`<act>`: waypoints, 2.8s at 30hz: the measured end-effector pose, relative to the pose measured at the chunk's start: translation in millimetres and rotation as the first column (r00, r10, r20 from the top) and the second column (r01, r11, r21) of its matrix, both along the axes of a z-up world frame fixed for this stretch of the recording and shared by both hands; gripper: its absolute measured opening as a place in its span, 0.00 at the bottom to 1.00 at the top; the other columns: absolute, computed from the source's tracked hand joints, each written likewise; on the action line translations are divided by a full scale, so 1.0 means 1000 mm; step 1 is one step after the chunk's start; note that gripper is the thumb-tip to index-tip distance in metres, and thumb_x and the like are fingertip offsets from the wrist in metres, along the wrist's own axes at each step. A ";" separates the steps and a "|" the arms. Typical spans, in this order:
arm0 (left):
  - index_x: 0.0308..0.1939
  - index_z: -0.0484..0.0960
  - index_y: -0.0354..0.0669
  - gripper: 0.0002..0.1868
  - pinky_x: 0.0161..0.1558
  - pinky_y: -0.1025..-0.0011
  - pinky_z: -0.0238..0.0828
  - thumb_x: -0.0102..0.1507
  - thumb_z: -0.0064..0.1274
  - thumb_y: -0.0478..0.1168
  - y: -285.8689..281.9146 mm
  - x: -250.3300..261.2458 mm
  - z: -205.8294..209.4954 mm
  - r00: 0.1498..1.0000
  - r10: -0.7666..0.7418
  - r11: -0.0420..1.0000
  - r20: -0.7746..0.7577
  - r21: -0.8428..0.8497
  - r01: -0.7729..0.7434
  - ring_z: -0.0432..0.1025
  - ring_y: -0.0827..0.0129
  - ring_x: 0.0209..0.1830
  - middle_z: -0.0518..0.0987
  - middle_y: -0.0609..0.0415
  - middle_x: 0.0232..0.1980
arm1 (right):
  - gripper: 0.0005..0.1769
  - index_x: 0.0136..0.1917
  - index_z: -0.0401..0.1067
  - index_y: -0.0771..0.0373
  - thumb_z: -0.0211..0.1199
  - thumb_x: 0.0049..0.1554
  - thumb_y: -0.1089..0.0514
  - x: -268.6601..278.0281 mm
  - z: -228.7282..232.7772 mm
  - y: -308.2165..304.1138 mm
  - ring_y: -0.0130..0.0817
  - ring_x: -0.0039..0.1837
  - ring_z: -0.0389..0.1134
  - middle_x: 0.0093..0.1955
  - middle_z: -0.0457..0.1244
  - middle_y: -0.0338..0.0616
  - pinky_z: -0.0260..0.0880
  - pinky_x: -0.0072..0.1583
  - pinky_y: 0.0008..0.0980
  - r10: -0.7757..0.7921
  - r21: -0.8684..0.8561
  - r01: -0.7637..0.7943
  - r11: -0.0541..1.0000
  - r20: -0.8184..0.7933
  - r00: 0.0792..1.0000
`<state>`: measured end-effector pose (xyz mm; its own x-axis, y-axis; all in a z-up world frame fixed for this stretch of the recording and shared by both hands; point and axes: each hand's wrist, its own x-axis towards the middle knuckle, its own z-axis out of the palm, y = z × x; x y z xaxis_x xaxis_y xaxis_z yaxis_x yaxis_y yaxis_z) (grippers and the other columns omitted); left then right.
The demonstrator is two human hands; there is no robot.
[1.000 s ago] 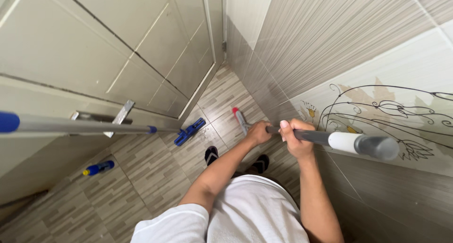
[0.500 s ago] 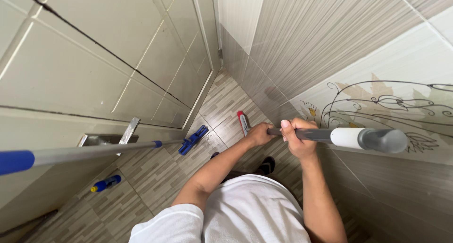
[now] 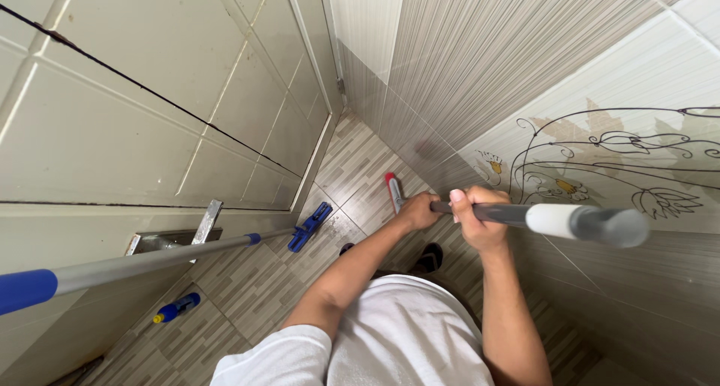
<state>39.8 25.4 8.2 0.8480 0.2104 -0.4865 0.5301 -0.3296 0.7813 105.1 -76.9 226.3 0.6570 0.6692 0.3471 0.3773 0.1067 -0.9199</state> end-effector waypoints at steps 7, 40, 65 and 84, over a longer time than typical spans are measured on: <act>0.46 0.86 0.47 0.13 0.57 0.57 0.72 0.59 0.58 0.43 0.002 -0.005 -0.022 0.996 0.066 0.997 0.067 0.046 -0.069 0.76 0.51 0.57 0.81 0.48 0.56 | 0.24 0.27 0.60 0.63 0.62 0.63 0.60 -0.005 -0.006 0.008 0.26 0.25 0.61 0.23 0.61 0.39 0.59 0.32 0.27 0.034 -0.073 -0.031 0.997 0.034 0.999; 0.46 0.85 0.45 0.14 0.57 0.55 0.70 0.55 0.56 0.37 -0.014 -0.033 -0.021 0.970 0.237 0.968 0.058 0.068 -0.241 0.73 0.47 0.57 0.78 0.44 0.54 | 0.24 0.27 0.61 0.63 0.60 0.64 0.61 -0.008 -0.013 0.000 0.25 0.28 0.63 0.24 0.61 0.39 0.66 0.37 0.27 0.131 -0.036 -0.134 0.990 -0.067 0.989; 0.43 0.84 0.46 0.11 0.56 0.54 0.69 0.56 0.58 0.40 -0.010 -0.052 -0.014 0.942 0.331 0.938 0.048 0.095 -0.334 0.73 0.48 0.57 0.78 0.46 0.52 | 0.23 0.27 0.62 0.63 0.60 0.64 0.62 -0.015 -0.018 0.015 0.24 0.27 0.61 0.24 0.60 0.38 0.64 0.35 0.27 0.241 -0.038 -0.245 0.969 -0.088 0.966; 0.43 0.83 0.45 0.15 0.55 0.53 0.71 0.60 0.58 0.50 0.004 -0.003 -0.004 0.963 0.268 0.963 0.011 0.022 -0.268 0.74 0.49 0.59 0.79 0.48 0.57 | 0.24 0.28 0.59 0.66 0.65 0.62 0.62 -0.012 -0.005 0.020 0.30 0.25 0.53 0.22 0.54 0.43 0.52 0.33 0.31 0.158 -0.177 -0.138 0.975 0.107 0.982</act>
<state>37.3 29.0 3.9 0.7625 0.4417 -0.4727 0.5957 -0.1941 0.7794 93.3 -56.8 221.5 0.5068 0.8113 0.2916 0.4777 0.0173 -0.8783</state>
